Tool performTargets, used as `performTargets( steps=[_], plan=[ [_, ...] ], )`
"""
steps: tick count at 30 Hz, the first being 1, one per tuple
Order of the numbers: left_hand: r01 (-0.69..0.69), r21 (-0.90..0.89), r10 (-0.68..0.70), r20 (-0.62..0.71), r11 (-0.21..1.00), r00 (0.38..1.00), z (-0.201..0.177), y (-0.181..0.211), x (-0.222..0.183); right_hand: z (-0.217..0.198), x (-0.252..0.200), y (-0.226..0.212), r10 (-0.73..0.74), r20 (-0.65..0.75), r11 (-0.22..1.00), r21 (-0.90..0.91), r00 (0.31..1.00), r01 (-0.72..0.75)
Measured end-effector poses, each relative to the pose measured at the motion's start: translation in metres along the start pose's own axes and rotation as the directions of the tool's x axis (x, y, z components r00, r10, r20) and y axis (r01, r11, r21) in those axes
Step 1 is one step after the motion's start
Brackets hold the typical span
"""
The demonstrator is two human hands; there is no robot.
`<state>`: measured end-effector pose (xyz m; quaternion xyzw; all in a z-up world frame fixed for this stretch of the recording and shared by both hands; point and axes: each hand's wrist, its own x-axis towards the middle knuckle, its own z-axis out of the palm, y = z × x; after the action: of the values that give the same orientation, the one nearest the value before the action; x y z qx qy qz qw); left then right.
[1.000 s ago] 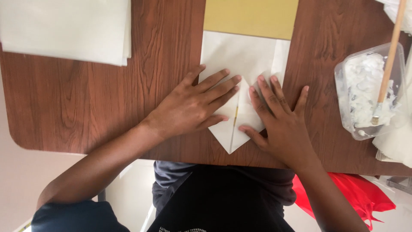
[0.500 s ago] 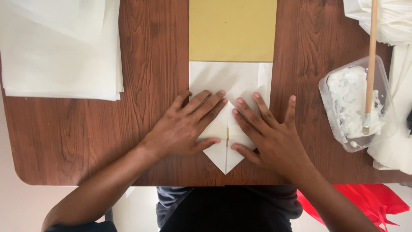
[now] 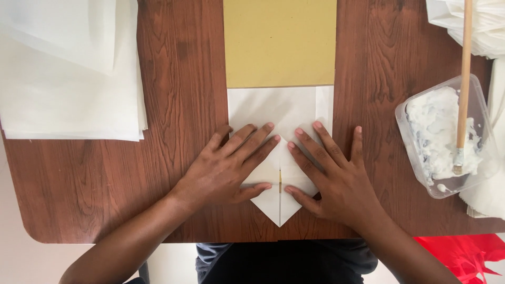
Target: Assembling a paper bag by folding paper around a template and applying glue with a brush.
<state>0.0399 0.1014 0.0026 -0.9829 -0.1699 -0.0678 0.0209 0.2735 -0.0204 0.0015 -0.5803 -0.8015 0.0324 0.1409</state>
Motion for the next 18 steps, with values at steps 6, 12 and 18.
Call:
performTargets(
  steps=[6, 12, 18],
  plan=[
    [0.019, 0.043, -0.02, 0.031, 0.999, 0.999, -0.0045, 0.0015, 0.0086, 0.0009, 0.0008, -0.0002, 0.002, 0.021, 1.0, 0.01, 1.0, -0.002],
    [0.02, 0.054, -0.021, 0.022, 0.998, 1.0, -0.005, 0.002, 0.0092, -0.0017, 0.0025, -0.0013, 0.013, 0.025, 1.0, -0.013, 1.0, -0.013],
    [0.022, -0.043, -0.022, 0.011, 0.999, 1.0, -0.0034, 0.0004, 0.0093, -0.0027, 0.0047, -0.003, 0.04, 0.045, 0.999, -0.021, 0.998, -0.039]
  ],
)
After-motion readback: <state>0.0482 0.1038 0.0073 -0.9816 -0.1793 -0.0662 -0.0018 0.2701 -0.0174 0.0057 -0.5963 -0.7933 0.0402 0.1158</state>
